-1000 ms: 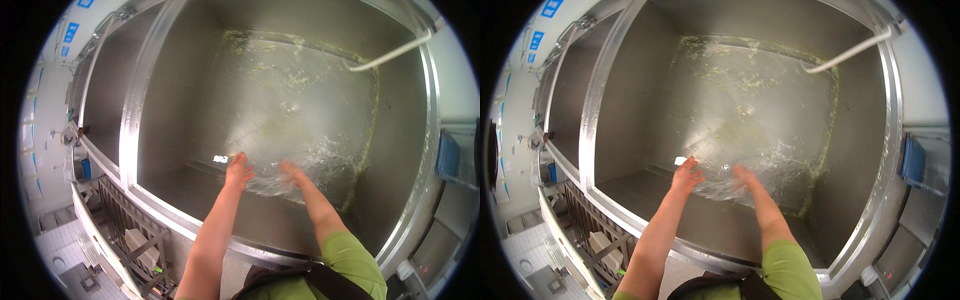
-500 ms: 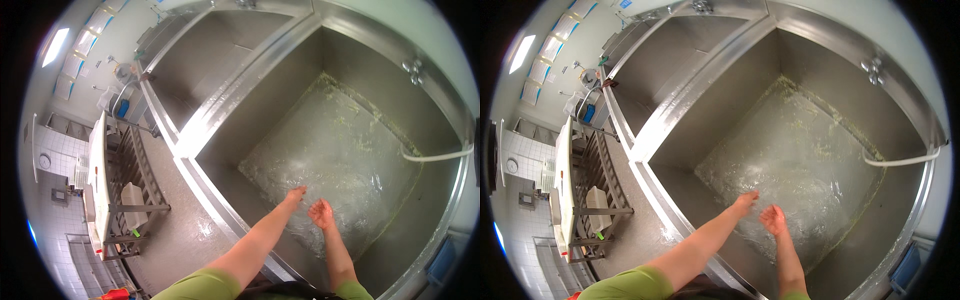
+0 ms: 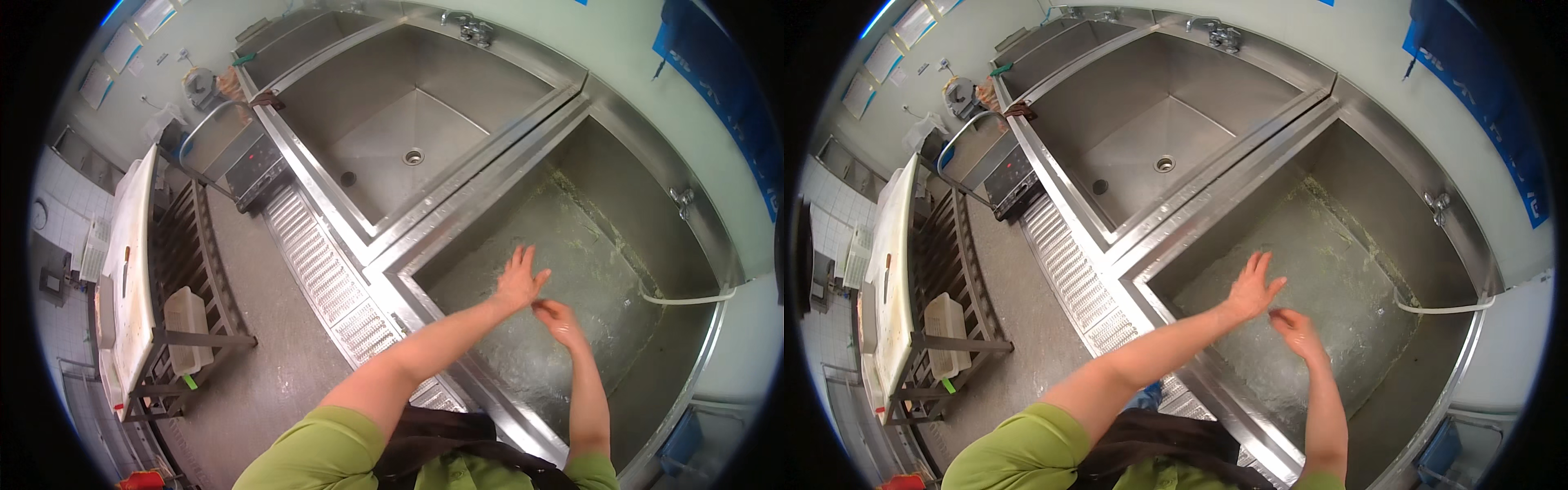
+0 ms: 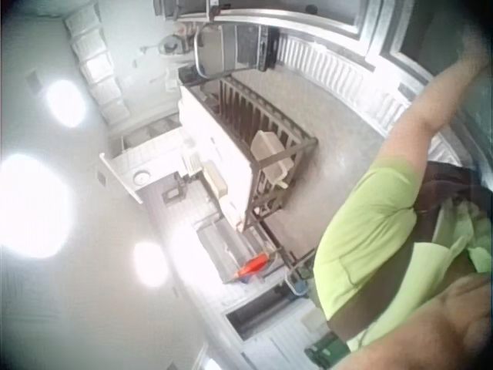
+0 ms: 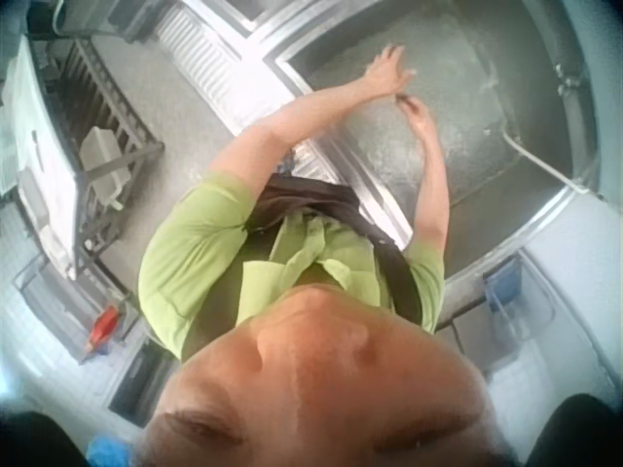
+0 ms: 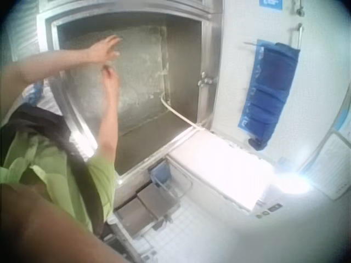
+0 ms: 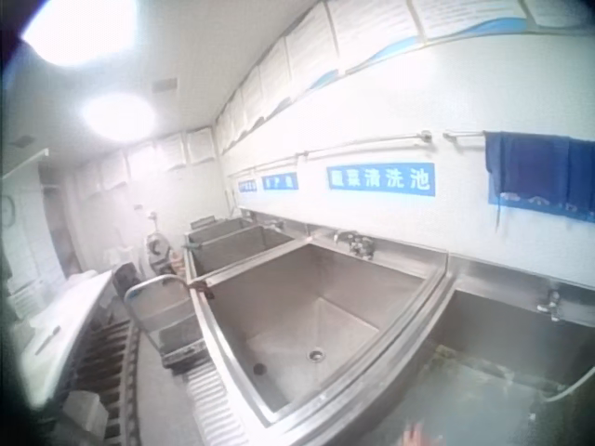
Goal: The person transfers peeled potatoes from a blue bin into a stainless steel machine, then handles a plastic bag of unpeeled potatoes and places it on a cart. The person also moves a tray of eggs to a trash bin and retrieves a strainer from a sink.
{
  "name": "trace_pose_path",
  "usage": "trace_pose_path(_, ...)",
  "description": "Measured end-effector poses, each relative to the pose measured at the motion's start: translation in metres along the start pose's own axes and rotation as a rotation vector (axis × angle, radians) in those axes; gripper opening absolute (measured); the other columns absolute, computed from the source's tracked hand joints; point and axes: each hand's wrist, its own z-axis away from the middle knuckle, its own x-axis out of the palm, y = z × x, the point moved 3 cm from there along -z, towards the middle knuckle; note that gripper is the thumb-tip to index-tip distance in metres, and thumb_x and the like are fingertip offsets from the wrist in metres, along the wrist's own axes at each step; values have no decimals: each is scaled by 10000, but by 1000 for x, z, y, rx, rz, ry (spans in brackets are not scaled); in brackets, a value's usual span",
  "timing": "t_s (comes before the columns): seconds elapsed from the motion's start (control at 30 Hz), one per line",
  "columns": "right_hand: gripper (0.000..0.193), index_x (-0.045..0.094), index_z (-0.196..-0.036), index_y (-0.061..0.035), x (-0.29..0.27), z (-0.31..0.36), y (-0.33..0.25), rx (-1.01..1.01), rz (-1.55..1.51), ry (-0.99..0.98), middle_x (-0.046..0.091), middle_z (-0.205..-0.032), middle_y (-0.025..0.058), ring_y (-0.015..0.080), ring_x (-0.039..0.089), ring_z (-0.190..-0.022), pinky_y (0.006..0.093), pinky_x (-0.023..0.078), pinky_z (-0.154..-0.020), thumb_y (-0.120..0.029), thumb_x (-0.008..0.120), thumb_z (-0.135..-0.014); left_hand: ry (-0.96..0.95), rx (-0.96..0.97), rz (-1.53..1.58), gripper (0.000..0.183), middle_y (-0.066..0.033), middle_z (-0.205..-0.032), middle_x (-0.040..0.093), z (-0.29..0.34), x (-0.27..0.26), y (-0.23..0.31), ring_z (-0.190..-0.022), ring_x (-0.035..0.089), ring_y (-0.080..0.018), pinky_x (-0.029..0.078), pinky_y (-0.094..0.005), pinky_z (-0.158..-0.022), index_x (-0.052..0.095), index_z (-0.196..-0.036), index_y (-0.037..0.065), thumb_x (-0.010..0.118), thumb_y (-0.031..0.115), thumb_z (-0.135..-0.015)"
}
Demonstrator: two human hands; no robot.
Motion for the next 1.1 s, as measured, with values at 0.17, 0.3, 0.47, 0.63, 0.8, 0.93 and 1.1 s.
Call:
trace_pose_path(0.17,184,604,-974,-27,2,44,-3,492,292,313,622,-882,154,285,625,-793,341,484,-749,-144,607,-832,-88,311,83,266,-104,-1035,574,-49,-151,-21,-946,580,-289,479,-358,-816,541,-1000,66,648,125,-764)
trace_pose_path(0.3,262,557,-1062,-41,31,35,-8,206,508,390,593,-973,156,254,617,-807,341,487,-738,-94,617,-813,-48,144,146,118,-72,-773,621,-114,-244,-93,-695,569,-158,470,-299,-667,562,-846,37,623,136,-831)
trace_pose_path(0.47,281,544,-1091,-52,88,-57,-71,-103,408,383,573,-1028,144,243,588,-852,336,484,-742,-53,600,-815,-31,-90,-102,266,-112,-782,650,-155,-338,-180,-714,590,-179,469,-317,-711,654,-881,30,656,290,-822)
trace_pose_path(0.63,262,546,-1087,-49,170,-149,-187,-252,353,391,533,-1097,136,293,541,-987,387,421,-857,-101,576,-831,182,243,-332,487,-132,-1047,568,-168,-383,-224,-959,568,-292,457,-367,-825,510,-1162,93,709,261,-750)
trace_pose_path(0.8,357,509,-1157,-93,241,-223,-238,-210,734,593,474,-1235,87,277,415,-1176,544,253,-994,-208,591,-829,-39,111,-69,224,-116,-960,592,-198,-443,-224,-865,594,-295,480,-348,-748,580,-875,32,694,185,-757)
trace_pose_path(0.93,392,490,-1174,-117,260,-252,-232,36,987,688,446,-1288,40,265,346,-1248,593,185,-1024,-204,595,-807,60,224,46,265,-99,-997,588,-210,-524,-257,-866,589,-279,482,-329,-726,587,-945,45,665,256,-805)
trace_pose_path(1.1,311,504,-1141,-96,260,-256,-226,40,1056,673,453,-1268,67,276,354,-1235,552,194,-1029,-171,519,-840,68,102,91,332,-86,-1144,515,-239,-608,-303,-932,569,-259,482,-334,-726,525,-1094,89,641,250,-828)
